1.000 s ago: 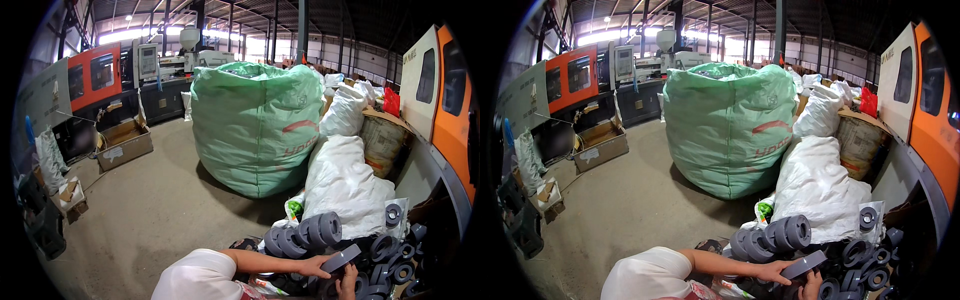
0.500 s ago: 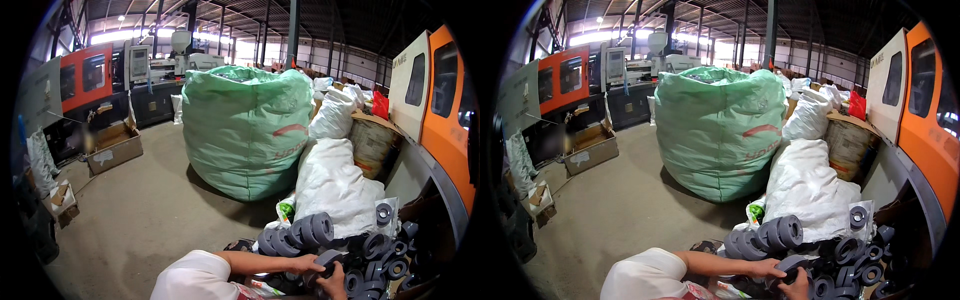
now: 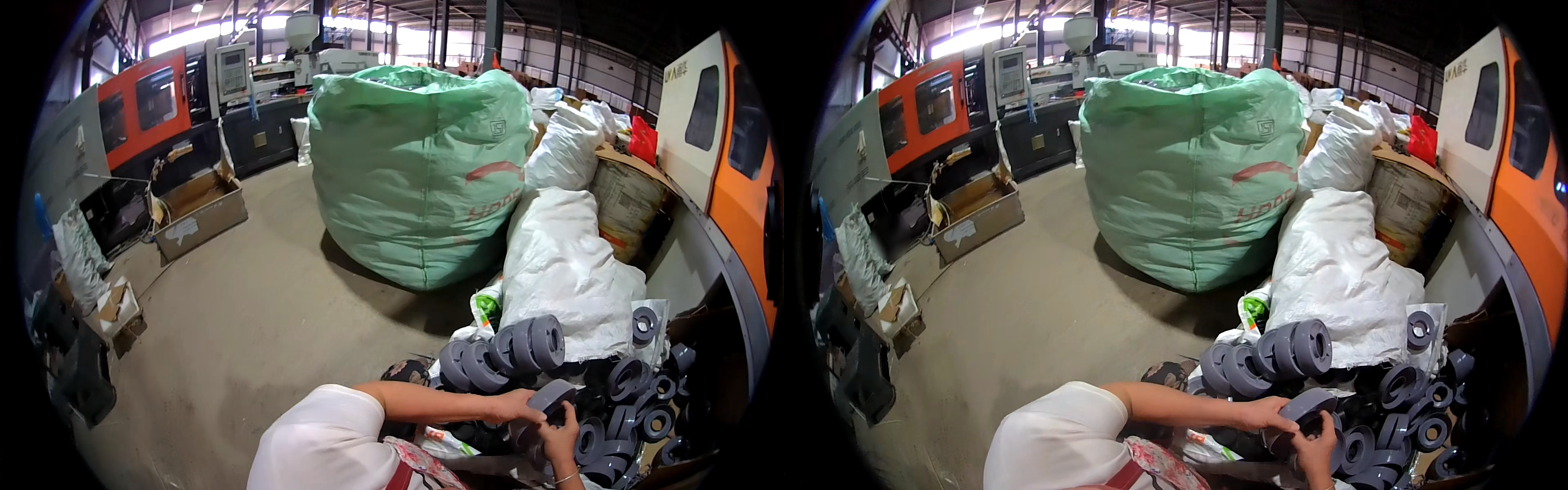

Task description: The person picks up grey plastic rings from a white bag, stacks them together on their lap, and handles each ring by hand.

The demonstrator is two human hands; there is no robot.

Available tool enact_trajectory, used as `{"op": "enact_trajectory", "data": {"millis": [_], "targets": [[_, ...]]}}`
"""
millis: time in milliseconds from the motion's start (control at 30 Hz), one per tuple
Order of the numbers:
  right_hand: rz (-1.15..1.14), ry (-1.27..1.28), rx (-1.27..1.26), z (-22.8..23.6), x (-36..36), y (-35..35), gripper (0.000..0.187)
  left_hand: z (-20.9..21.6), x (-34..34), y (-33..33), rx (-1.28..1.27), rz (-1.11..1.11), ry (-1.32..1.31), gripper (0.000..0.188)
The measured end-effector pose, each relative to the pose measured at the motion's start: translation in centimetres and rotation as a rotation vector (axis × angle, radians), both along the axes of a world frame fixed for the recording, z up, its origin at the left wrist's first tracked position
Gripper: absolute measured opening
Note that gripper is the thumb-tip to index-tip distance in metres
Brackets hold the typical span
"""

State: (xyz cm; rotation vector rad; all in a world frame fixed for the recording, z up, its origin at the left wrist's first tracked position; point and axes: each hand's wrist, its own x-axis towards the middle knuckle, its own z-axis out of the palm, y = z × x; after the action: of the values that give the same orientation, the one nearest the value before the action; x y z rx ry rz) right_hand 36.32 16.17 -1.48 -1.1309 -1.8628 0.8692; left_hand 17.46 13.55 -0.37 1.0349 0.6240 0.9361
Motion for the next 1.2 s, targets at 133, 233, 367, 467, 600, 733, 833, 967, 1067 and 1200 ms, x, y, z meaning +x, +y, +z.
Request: {"op": "enact_trajectory", "data": {"millis": [133,233,367,467,600,733,833,967,1067,1200], "targets": [[0.162,0.629,-1.189,2.7,-0.4,0.4,0.036,0.7,0.2,-1.3,0.211,0.15,0.161,0.043],[0.218,0.366,-0.142,1.1,-0.1,-0.7,0.079,0.0,0.5,0.1,0.09,0.105,0.051,0.047],[0.047,0.39,-0.63,0.1,0.2,0.9,0.048,1.2,0.3,-1.0,0.478,0.273,0.487,0.062],[0.47,0.882,-1.169,-0.9,-0.6,2.3,0.041,2.1,-1.0,-0.7,0.171,0.187,0.409,0.046],[0.04,-0.04,0.068,0.6,-0.2,1.3,0.065,1.7,0.5,-0.2,0.074,0.115,0.273,0.045],[-0.221,0.491,-0.515,0.3,0.0,0.2,0.047,0.1,1.9,0.2,0.601,0.077,0.582,0.079],[-0.122,0.908,-0.921,0.8,-0.5,0.4,0.064,0.1,2.2,1.3,0.784,0.098,0.617,0.083],[0.006,0.646,-0.944,0.4,1.6,2.3,0.062,0.3,1.1,2.8,0.05,0.109,0.158,0.053],[-0.049,0.241,-0.368,1.0,1.7,2.4,0.066,0.9,1.4,3.1,-0.109,0.13,-0.083,0.043],[-0.094,-0.143,-0.045,2.2,1.4,2.7,0.078,-0.9,1.5,3.1,0.043,0.175,0.133,0.045]]}}
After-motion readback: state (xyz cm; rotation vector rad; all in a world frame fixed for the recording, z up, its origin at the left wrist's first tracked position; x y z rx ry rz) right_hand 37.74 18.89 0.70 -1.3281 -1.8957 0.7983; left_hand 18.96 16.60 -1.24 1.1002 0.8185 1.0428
